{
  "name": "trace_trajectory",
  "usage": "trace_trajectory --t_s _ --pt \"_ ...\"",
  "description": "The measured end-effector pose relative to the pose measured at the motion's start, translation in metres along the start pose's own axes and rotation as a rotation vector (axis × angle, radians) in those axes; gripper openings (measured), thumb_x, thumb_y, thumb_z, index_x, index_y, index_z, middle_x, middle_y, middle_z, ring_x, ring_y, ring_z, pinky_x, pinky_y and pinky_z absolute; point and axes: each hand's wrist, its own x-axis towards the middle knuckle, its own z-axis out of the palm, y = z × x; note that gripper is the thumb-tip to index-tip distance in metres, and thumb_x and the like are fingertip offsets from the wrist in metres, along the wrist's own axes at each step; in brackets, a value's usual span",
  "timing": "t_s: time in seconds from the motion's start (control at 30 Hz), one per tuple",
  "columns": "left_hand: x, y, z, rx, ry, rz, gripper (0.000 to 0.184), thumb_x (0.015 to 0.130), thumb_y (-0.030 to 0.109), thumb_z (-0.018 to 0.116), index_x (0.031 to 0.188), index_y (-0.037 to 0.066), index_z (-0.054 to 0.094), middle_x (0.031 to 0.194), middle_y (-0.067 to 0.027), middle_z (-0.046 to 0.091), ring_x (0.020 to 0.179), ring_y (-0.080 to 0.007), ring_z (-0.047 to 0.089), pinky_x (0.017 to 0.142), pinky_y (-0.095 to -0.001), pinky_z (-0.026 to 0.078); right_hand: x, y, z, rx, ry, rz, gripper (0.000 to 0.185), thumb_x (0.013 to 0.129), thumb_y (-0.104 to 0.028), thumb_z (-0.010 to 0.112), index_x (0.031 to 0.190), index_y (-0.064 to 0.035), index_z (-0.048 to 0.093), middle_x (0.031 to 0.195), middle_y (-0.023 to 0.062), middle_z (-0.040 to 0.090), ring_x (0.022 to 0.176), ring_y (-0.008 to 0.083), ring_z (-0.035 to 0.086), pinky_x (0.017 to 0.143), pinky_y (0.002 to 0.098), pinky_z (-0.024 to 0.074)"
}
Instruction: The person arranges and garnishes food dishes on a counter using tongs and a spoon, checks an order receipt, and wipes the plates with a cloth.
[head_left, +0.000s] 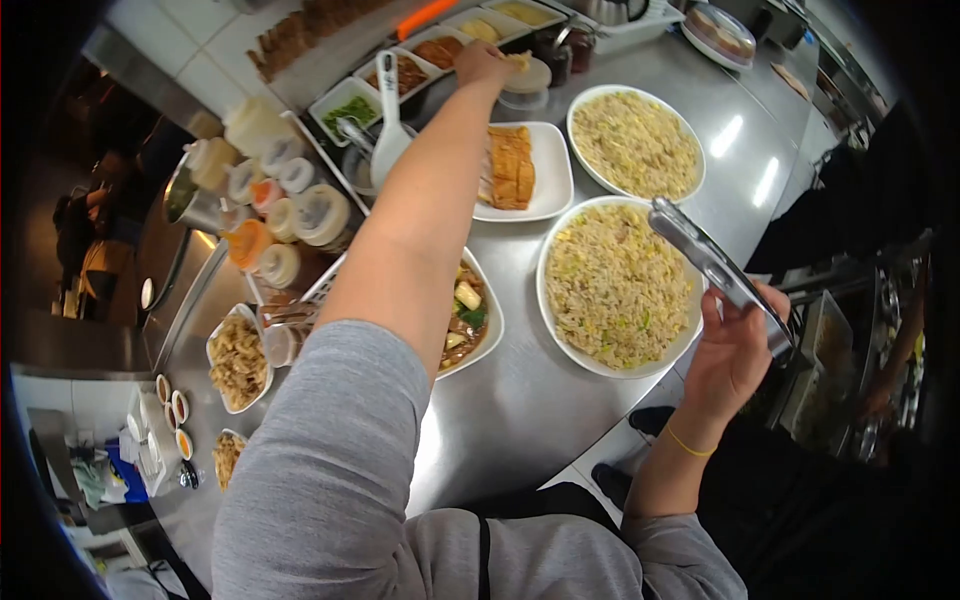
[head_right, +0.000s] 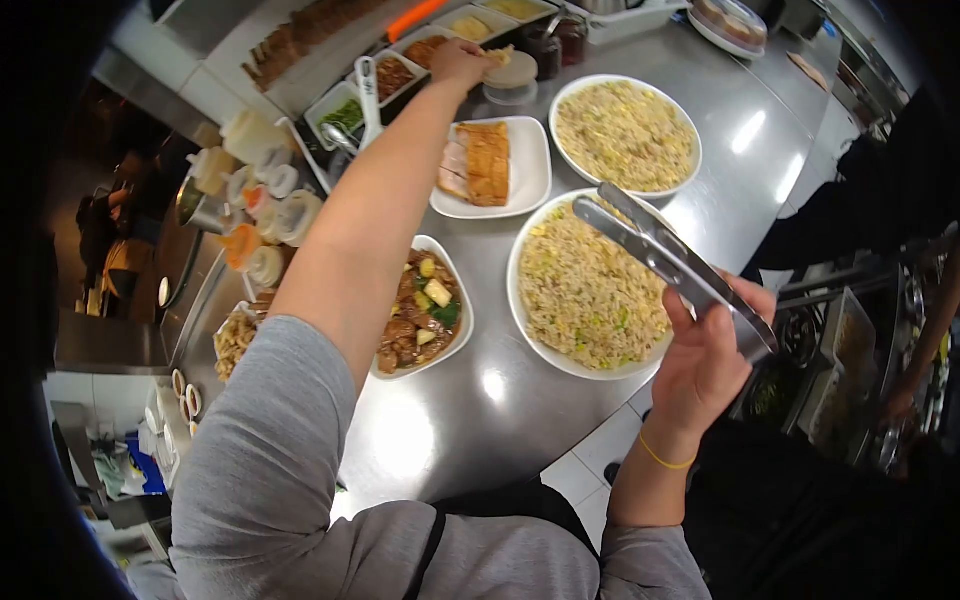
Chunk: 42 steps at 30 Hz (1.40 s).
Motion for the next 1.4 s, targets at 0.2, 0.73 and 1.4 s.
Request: trace_trajectory --t_s 0.2,0.73,1.4 --pt "0.010 -0.016 0.024 -0.045 -0.059 -0.056 0.052 0.059 0.027 0.078 0.100 0.002 0.057 0.091 -0.0138 0.062 0.075 -0.0222 0.064 0.063 -0.0311 0.051 -0.020 -0.019 -0.022 -0.069 -0.027 -0.002 0.032 0.082 -0.014 0.057 0.106 -0.0003 0.040 0.101 0.0144 0.051 0.095 0.0218 0.057 0.076 0.0321 0.0546" --pt "-0.217 0.142 -0.452 0.148 -0.415 0.540 0.049 0.074 0.032 0.067 0.110 0.002 0.053 0.094 -0.0080 0.058 0.083 -0.0128 0.055 0.068 -0.0249 0.046 -0.105 0.028 0.081 0.841 -0.089 1.050 0.029 0.087 -0.026 0.052 0.099 0.0000 0.049 0.103 0.0131 0.054 0.092 0.0233 0.054 0.082 0.0316 0.0505" --pt "-0.619 -0.004 -0.564 0.167 0.051 -0.781 0.035 0.075 0.013 0.064 0.106 0.003 0.053 0.102 -0.0081 0.057 0.087 -0.0202 0.056 0.073 -0.0314 0.046 0.096 0.234 0.230 -1.402 -0.494 -0.362 0.065 0.067 -0.061 0.058 0.097 -0.0032 0.061 0.091 0.0187 0.063 0.088 0.0361 0.059 0.078 0.0418 0.0443"
